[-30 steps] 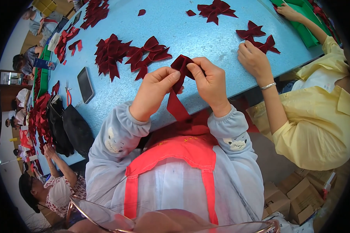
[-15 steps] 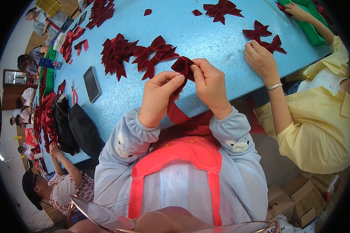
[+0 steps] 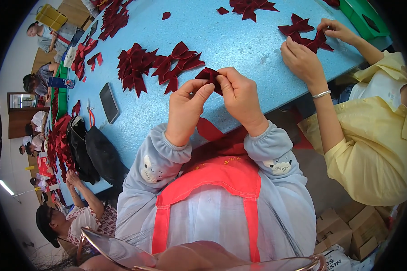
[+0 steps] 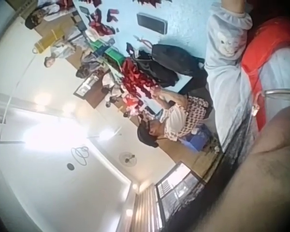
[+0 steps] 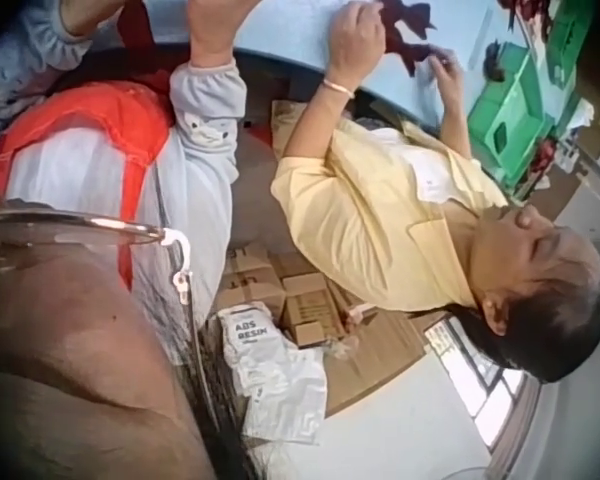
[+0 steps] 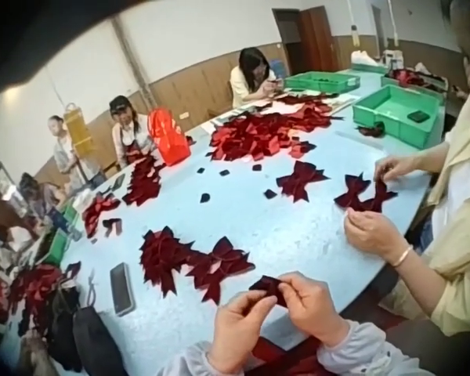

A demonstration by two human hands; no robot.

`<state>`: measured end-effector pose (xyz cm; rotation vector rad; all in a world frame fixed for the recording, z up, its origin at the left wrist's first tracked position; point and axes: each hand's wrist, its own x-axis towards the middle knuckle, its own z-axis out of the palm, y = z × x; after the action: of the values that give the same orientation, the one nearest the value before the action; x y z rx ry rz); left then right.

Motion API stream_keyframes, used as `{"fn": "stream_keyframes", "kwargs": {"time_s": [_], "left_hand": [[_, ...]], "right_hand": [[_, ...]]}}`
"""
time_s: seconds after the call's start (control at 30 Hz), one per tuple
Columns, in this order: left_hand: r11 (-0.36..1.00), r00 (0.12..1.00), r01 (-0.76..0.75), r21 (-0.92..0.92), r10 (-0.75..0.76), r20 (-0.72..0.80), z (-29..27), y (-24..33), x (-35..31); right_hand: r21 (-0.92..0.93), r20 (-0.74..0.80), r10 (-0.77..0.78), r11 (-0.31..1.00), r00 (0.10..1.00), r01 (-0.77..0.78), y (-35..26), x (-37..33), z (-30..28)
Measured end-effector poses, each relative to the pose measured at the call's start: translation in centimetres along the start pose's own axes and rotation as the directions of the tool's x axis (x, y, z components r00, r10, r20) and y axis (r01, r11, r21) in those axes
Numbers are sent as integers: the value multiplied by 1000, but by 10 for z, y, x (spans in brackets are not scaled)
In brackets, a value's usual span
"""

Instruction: Folding and tying red ribbons into bows at a factory workbench.

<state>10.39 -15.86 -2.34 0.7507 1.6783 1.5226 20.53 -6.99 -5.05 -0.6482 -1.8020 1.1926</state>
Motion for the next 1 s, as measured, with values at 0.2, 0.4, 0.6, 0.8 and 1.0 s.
{"fn": "stream_keyframes", "kwargs": {"time_s": [0.2, 0.4, 0.6, 0.8, 1.0], "left_hand": [[988, 995, -81, 130, 87, -41, 5, -3, 0], [981, 995, -94, 171, 99, -21, 4, -8, 4], [779, 848, -471, 414, 530, -32, 9, -11, 9], [972, 972, -236, 17, 235, 26, 9, -3, 11], [987, 993, -90, -131, 98, 62, 10, -1, 17]], "right_hand": [[-16, -37, -27, 1000, 999, 27, 3, 1, -1], [3, -62, -3, 1000, 998, 3, 1, 1, -3], [12, -89, 16, 1000, 996, -15, 5, 3, -4], [122, -48, 47, 992, 998, -41, 10, 3, -6], [444, 108, 108, 884, 988, -145, 8, 8, -12]]}}
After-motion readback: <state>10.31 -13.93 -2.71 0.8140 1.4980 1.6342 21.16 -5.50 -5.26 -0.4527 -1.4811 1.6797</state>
